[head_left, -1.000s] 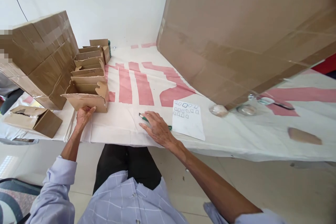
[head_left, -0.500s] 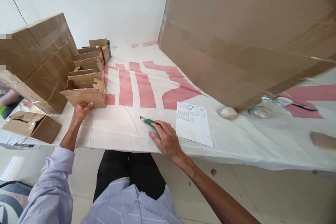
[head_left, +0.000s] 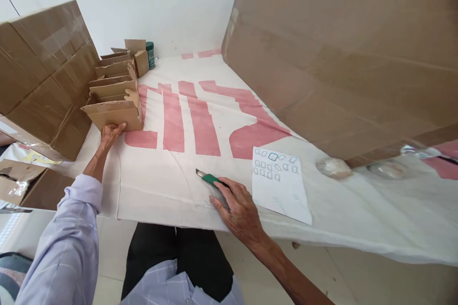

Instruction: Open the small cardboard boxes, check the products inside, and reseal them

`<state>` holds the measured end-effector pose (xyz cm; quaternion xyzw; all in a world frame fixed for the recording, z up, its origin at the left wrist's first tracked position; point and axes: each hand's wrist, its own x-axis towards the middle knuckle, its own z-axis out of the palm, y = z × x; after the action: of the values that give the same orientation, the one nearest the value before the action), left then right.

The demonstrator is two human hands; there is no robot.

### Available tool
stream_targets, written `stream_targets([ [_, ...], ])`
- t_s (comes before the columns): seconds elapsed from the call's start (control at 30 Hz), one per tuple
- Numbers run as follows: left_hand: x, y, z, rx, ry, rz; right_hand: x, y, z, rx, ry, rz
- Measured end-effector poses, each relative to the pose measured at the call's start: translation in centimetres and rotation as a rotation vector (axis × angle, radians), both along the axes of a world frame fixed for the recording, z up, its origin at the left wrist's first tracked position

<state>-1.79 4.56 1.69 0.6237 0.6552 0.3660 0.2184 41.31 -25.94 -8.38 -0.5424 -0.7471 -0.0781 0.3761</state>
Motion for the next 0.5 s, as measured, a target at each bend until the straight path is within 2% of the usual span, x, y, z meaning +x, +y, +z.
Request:
stream_targets([
  [0.3, -0.1, 4.2, 0.3, -0.026, 0.034, 0.015, 0.0, -0.1, 0.3, -0.011, -0.002, 0.000],
  [0.4, 0.2, 4.1, 0.6, -0.044, 0.056, -0.001, 0.0, 0.1, 0.2, 0.003, -0.004, 0.003],
  [0.5, 0.8, 2.9, 1.1, -0.052, 0.098, -0.048, -0.1, 0.2, -0.1, 0.008, 0.006, 0.000],
])
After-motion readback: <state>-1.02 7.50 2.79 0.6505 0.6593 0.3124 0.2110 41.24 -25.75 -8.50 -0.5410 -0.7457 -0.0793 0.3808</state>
